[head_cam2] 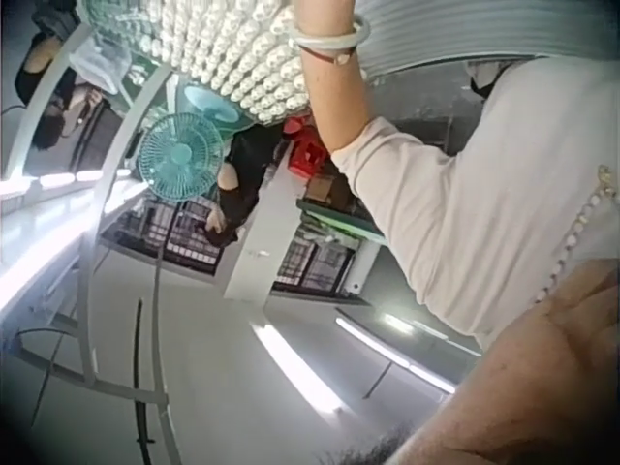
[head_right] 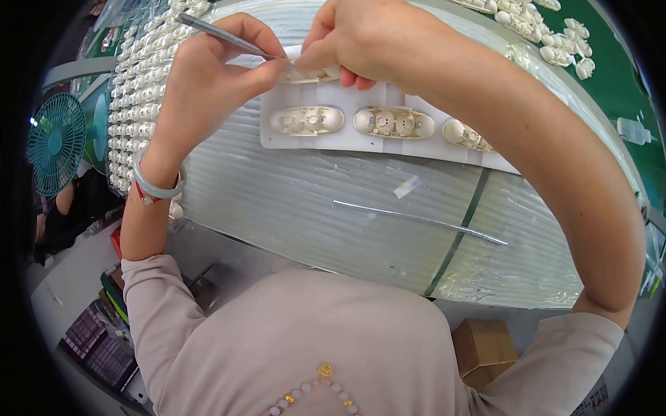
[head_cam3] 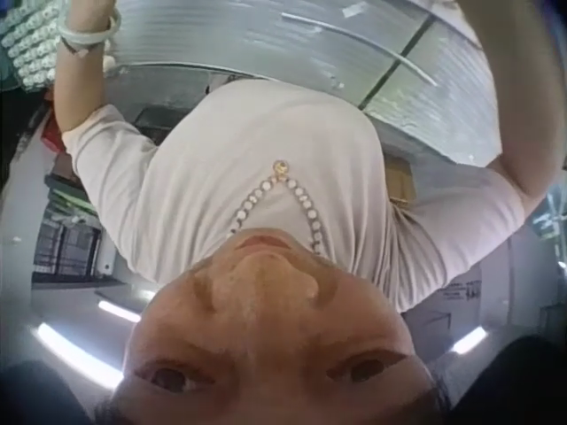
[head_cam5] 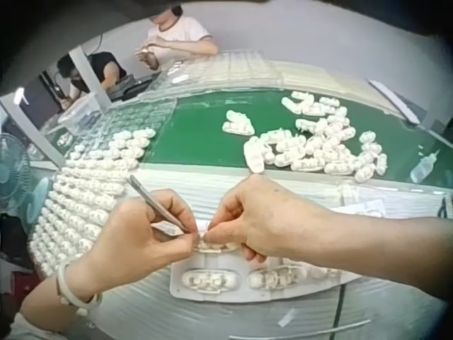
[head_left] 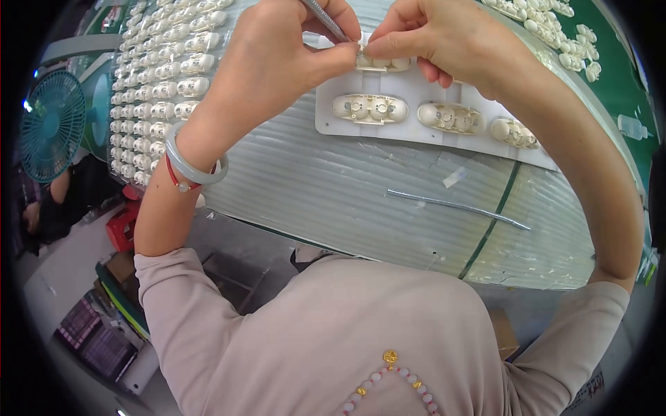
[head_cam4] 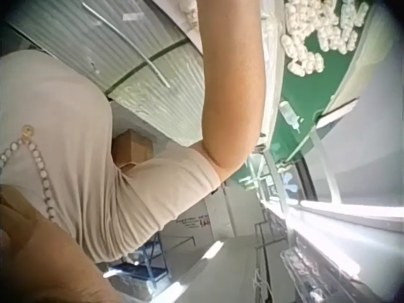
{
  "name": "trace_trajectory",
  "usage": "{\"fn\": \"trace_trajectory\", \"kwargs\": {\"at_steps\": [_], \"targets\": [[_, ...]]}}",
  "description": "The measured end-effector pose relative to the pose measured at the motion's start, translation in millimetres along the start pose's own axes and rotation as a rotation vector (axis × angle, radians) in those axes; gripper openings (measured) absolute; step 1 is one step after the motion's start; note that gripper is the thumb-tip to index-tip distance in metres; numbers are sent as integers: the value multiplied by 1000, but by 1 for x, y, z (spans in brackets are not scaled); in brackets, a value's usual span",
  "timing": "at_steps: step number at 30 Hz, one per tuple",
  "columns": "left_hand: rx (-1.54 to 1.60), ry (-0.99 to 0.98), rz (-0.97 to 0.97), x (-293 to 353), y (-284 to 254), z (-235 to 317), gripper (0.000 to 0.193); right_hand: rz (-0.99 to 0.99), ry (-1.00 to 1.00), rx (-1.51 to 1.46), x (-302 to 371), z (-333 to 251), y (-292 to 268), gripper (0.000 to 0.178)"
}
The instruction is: The person assembles small plastic components by inserting internal inserts into plastic housings with a metal pick tool, then applies liquid adhesive from a squeeze bottle to secure the parts.
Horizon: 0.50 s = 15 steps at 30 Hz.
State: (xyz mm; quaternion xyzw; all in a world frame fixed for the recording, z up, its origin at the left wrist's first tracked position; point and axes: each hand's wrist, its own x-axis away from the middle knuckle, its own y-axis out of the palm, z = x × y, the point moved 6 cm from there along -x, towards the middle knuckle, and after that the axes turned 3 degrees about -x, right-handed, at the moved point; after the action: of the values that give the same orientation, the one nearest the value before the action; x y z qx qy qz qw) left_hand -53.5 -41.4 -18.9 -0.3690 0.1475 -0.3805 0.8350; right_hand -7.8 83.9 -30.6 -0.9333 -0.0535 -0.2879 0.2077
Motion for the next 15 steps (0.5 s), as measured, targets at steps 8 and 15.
{"fn": "trace_trajectory", "kwargs": {"at_steps": [8,15], "targets": [[-15,61,-6,1,1,2,8,-62,102,93,-5,0,-1,20],[-8,131,-17,-2,-3,3,8,-63,119,111,-6,-1,0,18]]}}
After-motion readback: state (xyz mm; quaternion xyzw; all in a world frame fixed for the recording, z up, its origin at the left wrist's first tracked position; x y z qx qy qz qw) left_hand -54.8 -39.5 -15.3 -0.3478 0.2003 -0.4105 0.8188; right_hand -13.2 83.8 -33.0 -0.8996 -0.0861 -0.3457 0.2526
